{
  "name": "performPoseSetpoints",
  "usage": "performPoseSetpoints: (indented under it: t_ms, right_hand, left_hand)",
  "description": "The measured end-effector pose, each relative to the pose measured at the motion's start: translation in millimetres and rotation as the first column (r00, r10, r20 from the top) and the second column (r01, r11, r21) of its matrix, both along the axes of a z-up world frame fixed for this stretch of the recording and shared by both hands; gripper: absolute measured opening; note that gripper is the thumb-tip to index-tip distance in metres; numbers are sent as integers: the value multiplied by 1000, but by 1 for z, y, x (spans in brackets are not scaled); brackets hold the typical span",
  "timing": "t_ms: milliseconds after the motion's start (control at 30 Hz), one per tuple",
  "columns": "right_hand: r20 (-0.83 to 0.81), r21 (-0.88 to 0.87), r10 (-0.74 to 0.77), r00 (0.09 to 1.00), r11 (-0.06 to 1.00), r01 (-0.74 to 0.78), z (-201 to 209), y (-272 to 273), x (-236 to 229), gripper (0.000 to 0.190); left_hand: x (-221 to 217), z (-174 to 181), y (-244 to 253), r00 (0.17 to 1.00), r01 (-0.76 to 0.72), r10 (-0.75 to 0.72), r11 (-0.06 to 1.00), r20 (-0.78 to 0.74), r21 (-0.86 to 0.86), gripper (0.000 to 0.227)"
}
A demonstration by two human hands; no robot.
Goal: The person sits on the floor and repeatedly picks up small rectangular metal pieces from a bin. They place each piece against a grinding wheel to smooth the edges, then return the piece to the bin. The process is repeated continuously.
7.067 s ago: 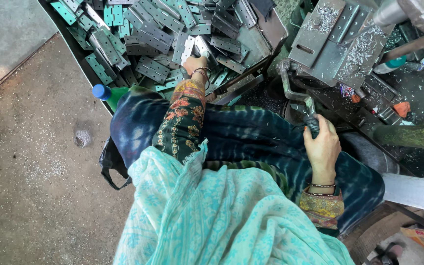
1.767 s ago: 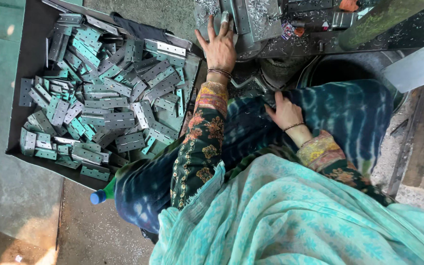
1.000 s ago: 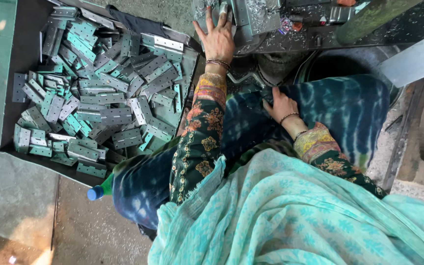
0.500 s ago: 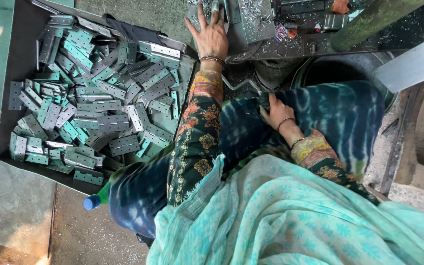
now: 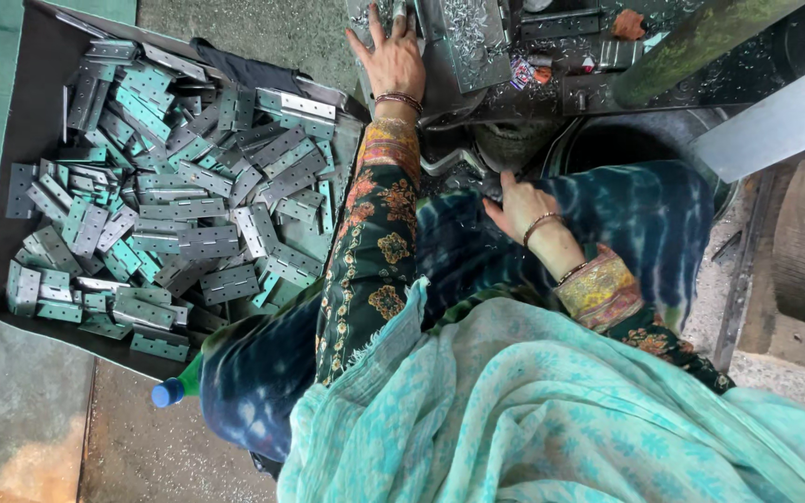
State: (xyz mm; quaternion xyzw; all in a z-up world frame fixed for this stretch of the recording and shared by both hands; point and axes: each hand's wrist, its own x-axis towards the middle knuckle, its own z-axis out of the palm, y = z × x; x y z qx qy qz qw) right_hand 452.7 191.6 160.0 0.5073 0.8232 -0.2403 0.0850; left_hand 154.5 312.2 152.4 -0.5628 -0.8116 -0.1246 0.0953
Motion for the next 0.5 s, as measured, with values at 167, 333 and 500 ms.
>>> performPoseSetpoints:
  t_ms: [167,333,500]
  right_hand:
    - [-137,66,-57,989,996,66,-56,-18,8,69]
    - [-150,79,-44,988,995,57,-81,-15,11,64]
    - [-52,-49,-56,997,997,53,-22,-7,0,73]
  left_hand:
    - [-4,-1,6,1000,-9,10,996,9,-88,39]
    - [-3,-3,1,1000,-14,13,993,-15,-113,47]
    - [-5,15,-1,1000,7,-15,960,-27,-278,47]
